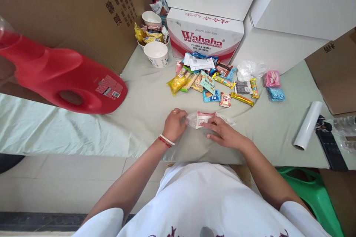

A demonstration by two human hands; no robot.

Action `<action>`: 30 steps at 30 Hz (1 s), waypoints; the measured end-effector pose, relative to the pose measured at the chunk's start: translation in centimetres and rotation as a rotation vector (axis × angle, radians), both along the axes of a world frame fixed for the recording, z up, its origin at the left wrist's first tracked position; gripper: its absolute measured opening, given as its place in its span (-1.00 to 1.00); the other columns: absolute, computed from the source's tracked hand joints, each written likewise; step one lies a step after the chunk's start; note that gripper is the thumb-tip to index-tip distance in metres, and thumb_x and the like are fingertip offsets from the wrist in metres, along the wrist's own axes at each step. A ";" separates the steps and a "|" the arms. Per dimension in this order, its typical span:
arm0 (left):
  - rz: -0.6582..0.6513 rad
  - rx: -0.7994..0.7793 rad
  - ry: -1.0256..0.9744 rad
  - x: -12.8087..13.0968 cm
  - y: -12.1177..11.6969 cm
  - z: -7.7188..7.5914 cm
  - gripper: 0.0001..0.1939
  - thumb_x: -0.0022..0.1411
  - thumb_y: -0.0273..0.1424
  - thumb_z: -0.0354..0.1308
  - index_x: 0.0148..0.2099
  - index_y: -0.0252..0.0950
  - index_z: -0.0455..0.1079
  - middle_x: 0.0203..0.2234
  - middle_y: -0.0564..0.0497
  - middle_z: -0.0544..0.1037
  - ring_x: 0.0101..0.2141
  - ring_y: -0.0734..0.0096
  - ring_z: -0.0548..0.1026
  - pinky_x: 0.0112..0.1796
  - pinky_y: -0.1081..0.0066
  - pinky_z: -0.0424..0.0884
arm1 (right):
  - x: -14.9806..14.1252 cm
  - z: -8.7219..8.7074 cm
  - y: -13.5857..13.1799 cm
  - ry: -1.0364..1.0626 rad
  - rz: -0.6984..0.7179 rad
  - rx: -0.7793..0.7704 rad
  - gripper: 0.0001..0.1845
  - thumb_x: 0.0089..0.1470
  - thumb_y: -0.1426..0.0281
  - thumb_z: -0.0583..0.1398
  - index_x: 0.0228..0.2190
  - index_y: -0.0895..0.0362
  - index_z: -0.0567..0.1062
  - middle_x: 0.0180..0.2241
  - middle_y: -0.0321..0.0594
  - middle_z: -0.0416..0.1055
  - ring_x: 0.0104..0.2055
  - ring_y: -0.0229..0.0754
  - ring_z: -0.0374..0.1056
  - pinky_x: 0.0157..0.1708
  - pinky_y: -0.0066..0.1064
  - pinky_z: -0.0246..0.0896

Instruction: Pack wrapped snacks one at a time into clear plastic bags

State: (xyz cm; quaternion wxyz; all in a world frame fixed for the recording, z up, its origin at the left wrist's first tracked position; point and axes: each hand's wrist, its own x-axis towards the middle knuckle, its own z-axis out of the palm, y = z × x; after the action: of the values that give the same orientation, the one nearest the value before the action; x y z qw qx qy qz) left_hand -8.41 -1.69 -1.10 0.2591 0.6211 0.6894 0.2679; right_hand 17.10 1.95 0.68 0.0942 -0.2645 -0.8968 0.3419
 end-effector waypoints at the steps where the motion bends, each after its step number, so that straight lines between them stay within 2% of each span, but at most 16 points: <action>1: 0.011 -0.020 -0.104 0.3 -0.1 0.4 -0.93 0.15 -0.37 0.16 -0.33 -0.24 0.45 -0.36 0.00 0.54 -0.23 0.23 0.52 -0.15 0.25 0.43 | 0.1 0.1 -0.1 0.007 -0.001 -0.010 -0.44 0.33 0.23 0.16 0.31 -0.02 0.35 0.03 -0.03 0.29 0.07 -0.02 0.26 0.14 -0.11 0.25; 2: 0.014 -0.040 -0.204 0.8 -0.2 0.7 -0.91 0.17 -0.35 0.16 -0.33 -0.24 0.43 -0.43 0.05 0.52 -0.35 0.32 0.50 -0.26 0.34 0.42 | 0.1 0.1 -0.3 0.006 -0.006 -0.013 -0.43 0.33 0.20 0.16 0.31 -0.02 0.34 0.05 -0.01 0.28 0.09 -0.01 0.25 0.16 -0.09 0.24; 4: -0.025 -0.072 -0.319 2.5 -0.1 1.5 -0.88 0.20 -0.33 0.13 -0.30 -0.25 0.45 -0.47 0.09 0.54 -0.43 0.40 0.47 -0.35 0.42 0.39 | 0.0 0.1 -0.7 -0.015 -0.023 0.003 -0.45 0.33 0.17 0.15 0.28 0.03 0.37 0.07 0.02 0.29 0.12 0.04 0.24 0.17 -0.04 0.22; 6: -0.092 -0.076 -0.276 4.5 0.5 2.0 -0.81 0.25 -0.38 0.05 -0.29 -0.25 0.50 -0.41 0.06 0.59 -0.36 0.37 0.51 -0.30 0.42 0.41 | -0.1 0.2 -1.0 -0.034 -0.042 0.021 -0.48 0.32 0.16 0.16 0.22 0.08 0.44 0.07 0.07 0.31 0.11 0.07 0.24 0.16 0.01 0.22; 9: -0.126 -0.074 -0.069 6.9 1.6 2.2 -0.67 0.34 -0.43 -0.06 -0.29 -0.24 0.55 -0.27 -0.05 0.61 -0.24 0.25 0.55 -0.22 0.33 0.41 | 0.3 0.0 -1.2 0.018 -0.077 -0.037 -0.57 0.33 0.15 0.13 0.11 0.06 0.52 0.07 0.03 0.38 0.09 0.05 0.30 0.14 -0.03 0.25; 11: -0.120 -0.073 0.087 7.6 2.1 1.9 -0.67 0.38 -0.42 -0.06 -0.23 -0.23 0.57 -0.23 -0.11 0.59 -0.21 0.18 0.54 -0.23 0.28 0.39 | 1.0 -0.3 -0.9 0.074 -0.288 -0.081 -0.58 0.38 0.15 0.04 0.05 0.05 0.54 -0.06 -0.06 0.48 0.00 -0.01 0.38 0.06 -0.12 0.32; 13: -0.131 -0.062 0.205 7.9 2.3 1.4 -0.69 0.40 -0.40 -0.04 -0.19 -0.21 0.57 -0.23 -0.13 0.58 -0.18 0.13 0.52 -0.23 0.25 0.37 | 1.9 -0.9 -0.3 0.055 -0.633 0.006 -0.56 0.37 0.13 0.03 0.04 0.08 0.53 -0.19 -0.08 0.48 -0.08 0.01 0.39 -0.01 -0.12 0.35; 14: -0.132 -0.048 0.231 7.9 2.4 1.2 -0.72 0.40 -0.38 -0.01 -0.17 -0.21 0.56 -0.23 -0.14 0.57 -0.15 0.09 0.51 -0.21 0.22 0.37 | 2.3 -1.1 0.0 0.009 -0.781 0.088 -0.55 0.32 0.11 0.09 0.04 0.11 0.52 -0.18 -0.04 0.46 -0.07 0.05 0.36 -0.01 -0.08 0.34; 15: -0.115 -0.030 0.246 7.8 2.4 1.0 -0.76 0.39 -0.35 0.04 -0.12 -0.20 0.55 -0.21 -0.15 0.56 -0.10 0.05 0.49 -0.17 0.19 0.36 | 2.6 -1.3 0.3 -0.051 -0.873 0.168 -0.55 0.24 0.11 0.17 0.02 0.12 0.53 -0.12 0.01 0.43 -0.03 0.11 0.33 0.01 -0.02 0.32; 16: -0.078 -0.010 0.256 7.7 2.4 0.7 -0.78 0.37 -0.30 0.11 -0.05 -0.20 0.53 -0.16 -0.17 0.55 -0.06 0.01 0.46 -0.12 0.15 0.36 | 2.8 -1.5 0.6 -0.112 -0.901 0.226 -0.56 0.16 0.13 0.25 -0.02 0.12 0.55 -0.04 0.07 0.40 0.03 0.17 0.28 0.04 0.03 0.29; 18: 0.030 0.015 0.278 7.5 2.4 0.4 -0.56 0.25 -0.18 0.27 0.12 -0.22 0.44 -0.03 -0.23 0.50 0.03 -0.10 0.39 -0.04 0.06 0.33 | 2.7 -1.4 0.8 -0.184 -0.871 0.254 -0.69 0.10 0.22 0.29 -0.13 0.09 0.57 0.06 0.10 0.34 0.07 0.20 0.24 0.06 0.06 0.26; 20: 0.088 -0.003 0.304 7.4 2.4 0.3 -0.40 0.16 -0.06 0.33 0.14 -0.27 0.40 0.03 -0.29 0.46 0.07 -0.19 0.35 -0.02 -0.01 0.32 | 1.8 -1.0 0.6 -0.173 -0.839 0.199 -0.81 0.17 0.29 0.21 -0.19 0.07 0.55 -0.01 0.04 0.39 -0.02 0.10 0.30 0.01 -0.04 0.30; 23: 0.017 -0.080 0.319 7.5 2.6 0.6 -0.53 0.20 -0.04 0.28 -0.04 -0.30 0.42 -0.08 -0.28 0.50 0.01 -0.20 0.41 -0.06 -0.01 0.35 | -0.4 0.0 -0.2 -0.048 -0.757 0.098 -0.73 0.28 0.34 0.07 -0.08 0.06 0.51 -0.14 -0.07 0.46 -0.11 -0.01 0.38 -0.03 -0.19 0.33; 26: 0.025 -0.098 0.245 8.0 2.2 1.5 -0.71 0.27 -0.25 0.18 -0.04 -0.31 0.35 -0.11 -0.25 0.50 -0.14 -0.04 0.49 -0.19 0.11 0.41 | -2.4 0.9 -0.8 0.091 -0.647 0.043 -0.65 0.32 0.36 0.01 0.00 0.06 0.51 -0.11 -0.04 0.47 -0.05 -0.01 0.40 0.02 -0.19 0.33; 28: 0.029 0.004 0.127 8.4 1.6 2.3 -0.77 0.26 -0.35 0.13 -0.05 -0.29 0.31 -0.11 -0.22 0.48 -0.19 0.06 0.50 -0.23 0.17 0.43 | -2.9 1.2 -1.0 0.187 -0.628 -0.040 -0.65 0.35 0.28 0.03 0.02 0.06 0.50 -0.05 -0.02 0.46 0.00 -0.02 0.40 0.05 -0.18 0.32; 30: -0.062 0.156 -0.039 8.9 0.9 3.0 -0.79 0.25 -0.39 0.10 -0.06 -0.25 0.30 -0.13 -0.18 0.48 -0.14 0.10 0.50 -0.16 0.18 0.46 | -2.6 1.4 -1.1 0.288 -0.612 -0.177 -0.61 0.36 0.16 0.05 0.04 0.06 0.48 0.00 -0.04 0.47 0.05 -0.04 0.39 0.08 -0.19 0.31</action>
State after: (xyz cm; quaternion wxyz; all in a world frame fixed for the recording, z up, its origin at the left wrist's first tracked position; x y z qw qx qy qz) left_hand 0.50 -0.81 1.86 0.2315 0.6550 0.6418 0.3248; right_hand 14.49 0.88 2.10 0.2945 -0.4772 -0.7205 0.4079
